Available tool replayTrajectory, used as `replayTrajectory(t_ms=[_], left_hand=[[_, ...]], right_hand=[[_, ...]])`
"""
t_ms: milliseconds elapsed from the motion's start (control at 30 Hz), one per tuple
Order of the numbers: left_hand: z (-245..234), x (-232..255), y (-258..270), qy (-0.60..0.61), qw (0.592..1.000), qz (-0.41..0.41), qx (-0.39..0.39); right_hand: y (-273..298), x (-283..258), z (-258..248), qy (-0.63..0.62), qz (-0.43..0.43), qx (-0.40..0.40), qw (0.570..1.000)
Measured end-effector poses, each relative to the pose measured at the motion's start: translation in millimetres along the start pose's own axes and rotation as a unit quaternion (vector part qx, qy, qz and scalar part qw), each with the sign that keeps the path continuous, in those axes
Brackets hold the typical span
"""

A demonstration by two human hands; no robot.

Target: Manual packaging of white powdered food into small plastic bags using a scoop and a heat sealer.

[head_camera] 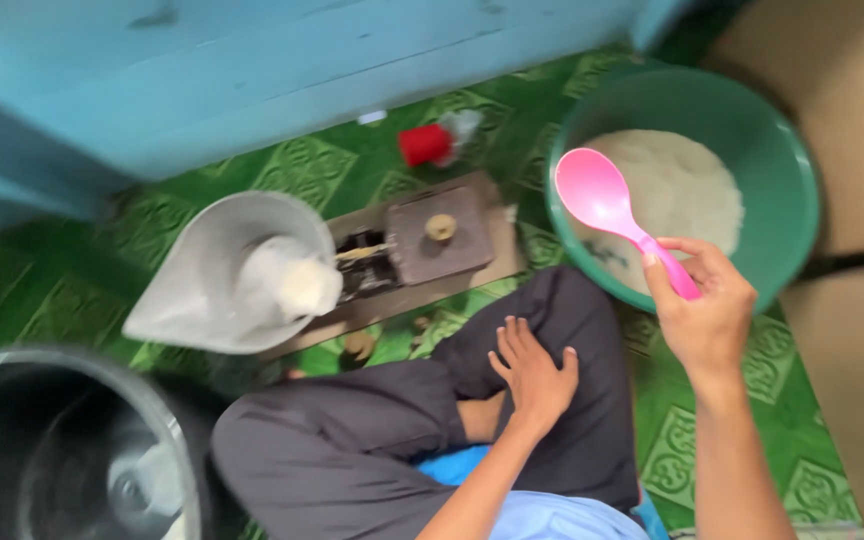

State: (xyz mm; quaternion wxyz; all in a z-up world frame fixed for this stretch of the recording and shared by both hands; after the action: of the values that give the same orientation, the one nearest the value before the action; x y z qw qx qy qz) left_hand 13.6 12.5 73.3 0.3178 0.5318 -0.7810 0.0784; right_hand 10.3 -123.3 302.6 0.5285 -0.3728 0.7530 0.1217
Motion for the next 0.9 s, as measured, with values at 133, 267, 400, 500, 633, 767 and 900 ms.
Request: replayTrajectory(t_ms=[133,267,400,500,633,767,900], left_hand=[[9,11,-11,-0.030,0.997,-0.048,0.048],[9,4,-15,-0.100,0.985,-0.045,0.131],[6,4,-21,-0.077,0.985,-0.010,0.155],[11,-3,-28,-0.059,0.985,-0.002,0.163],[17,-9,-33,-0.090,0.985,0.004,0.148],[22,-12,-35,-0.067,0.982,0.007,0.177],[10,-1,-37,-0.043,0.985,0.033,0.162]], right_hand=[[-13,70,-33,0.053,0.054,0.064,0.995],[-18,123,-55,0.150,0.147,0.061,0.976],[-27,159,-63,0.198,0.217,0.022,0.956],[-37,174,-60,0.231,0.278,-0.009,0.932],[-48,197,-48,0.277,0.300,-0.084,0.909],[-55,229,-36,0.298,0.334,-0.145,0.882],[-65,236,-28,0.315,0.339,-0.158,0.872]])
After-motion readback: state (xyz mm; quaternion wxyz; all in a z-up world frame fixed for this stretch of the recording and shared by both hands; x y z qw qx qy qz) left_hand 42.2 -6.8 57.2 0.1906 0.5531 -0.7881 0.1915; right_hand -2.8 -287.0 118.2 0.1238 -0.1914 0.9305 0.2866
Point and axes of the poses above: each hand's wrist, its own y-axis away from the middle knuckle, its own z-axis out of the palm, x = y × z, the point moved 5 cm from there along -y, towards the middle knuckle, and after that the axes turned 9 degrees about -y, right-handed, at the moved point
